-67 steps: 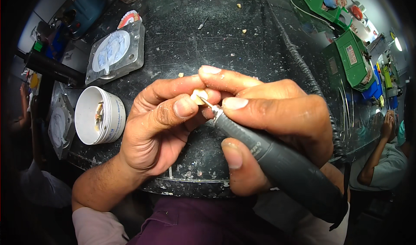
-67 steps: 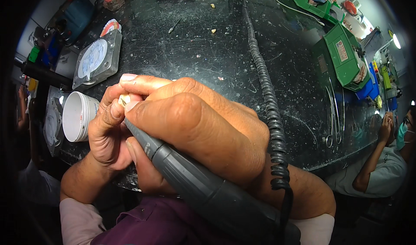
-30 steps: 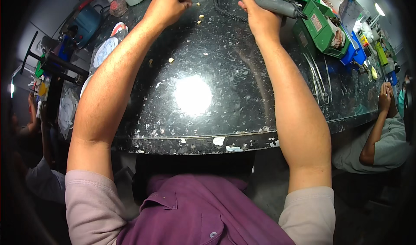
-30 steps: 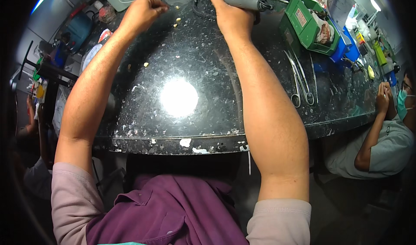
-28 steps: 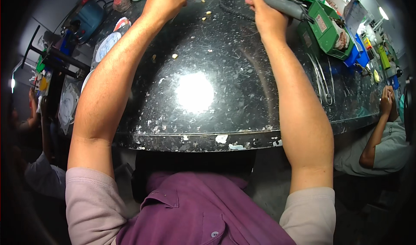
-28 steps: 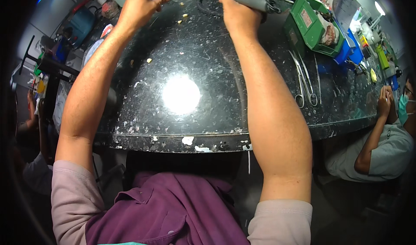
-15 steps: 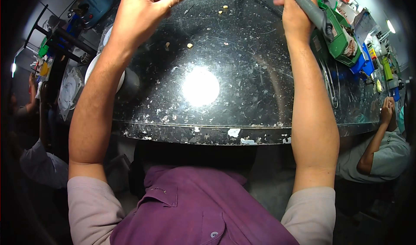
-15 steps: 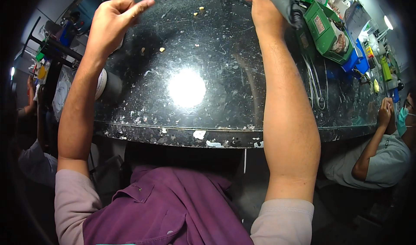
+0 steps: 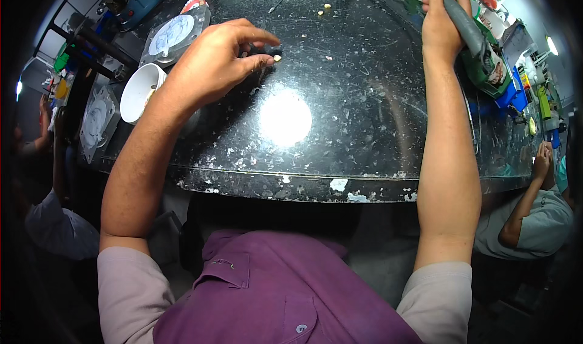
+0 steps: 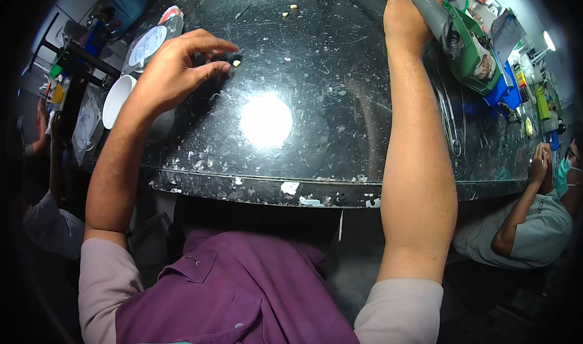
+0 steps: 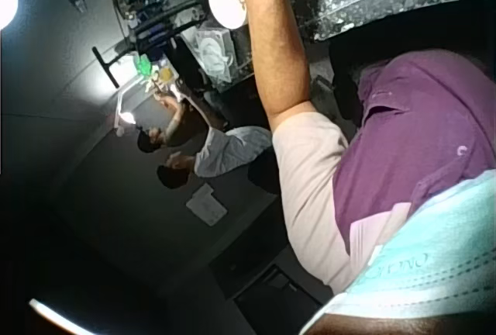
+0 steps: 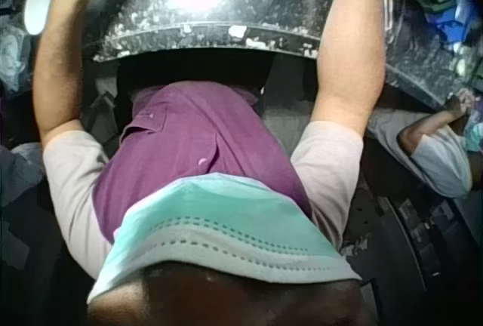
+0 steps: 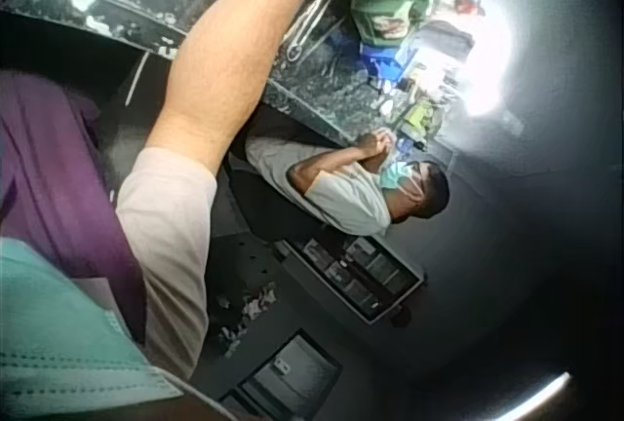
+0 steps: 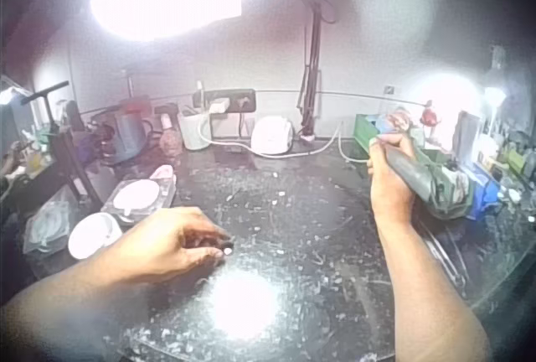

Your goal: The person uses a rotary tool to sand a dental prosthetic by hand. They hold the prosthetic between their fingers and apply the spinning bit to its surfaces, then put the tool down to handle small fragments on the workbench.

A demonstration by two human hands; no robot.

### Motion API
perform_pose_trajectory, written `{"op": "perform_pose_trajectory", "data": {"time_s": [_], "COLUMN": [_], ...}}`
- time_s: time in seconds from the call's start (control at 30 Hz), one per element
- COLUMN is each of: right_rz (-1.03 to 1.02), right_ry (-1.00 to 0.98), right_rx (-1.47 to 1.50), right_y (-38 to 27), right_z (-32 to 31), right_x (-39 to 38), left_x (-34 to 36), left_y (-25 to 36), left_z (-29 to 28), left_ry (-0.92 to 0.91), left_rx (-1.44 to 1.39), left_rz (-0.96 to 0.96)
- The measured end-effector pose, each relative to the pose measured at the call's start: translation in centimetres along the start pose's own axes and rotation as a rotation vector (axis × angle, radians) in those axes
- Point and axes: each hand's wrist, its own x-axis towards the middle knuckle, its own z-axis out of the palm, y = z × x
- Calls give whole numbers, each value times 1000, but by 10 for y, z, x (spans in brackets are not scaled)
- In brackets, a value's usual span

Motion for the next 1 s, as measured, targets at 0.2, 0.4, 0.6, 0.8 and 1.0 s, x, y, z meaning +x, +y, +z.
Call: {"op": "perform_pose_trajectory", "data": {"time_s": [0.2, 0.4, 0.6, 0.8, 1.0], "right_rz": [9, -18, -10, -172, -103], "right_ry": [-94, -171, -349, -802, -823], "right_rx": [65, 141, 520, 557, 575], "right_y": [3, -15, -72, -89, -88], "right_z": [5, 11, 47, 43, 44], "right_x": [-4, -14, -59, -84, -87], "left_x": [6, 9, 4, -4, -8], "left_y": [9, 7, 2, 13, 17], "left_z": [6, 8, -2, -6, -11], "left_ry": [-112, -50, 143, 112, 73], "left_rx": [29, 90, -939, -1129, -1223], "left_rz": [-96, 40, -232, -271, -319]}}
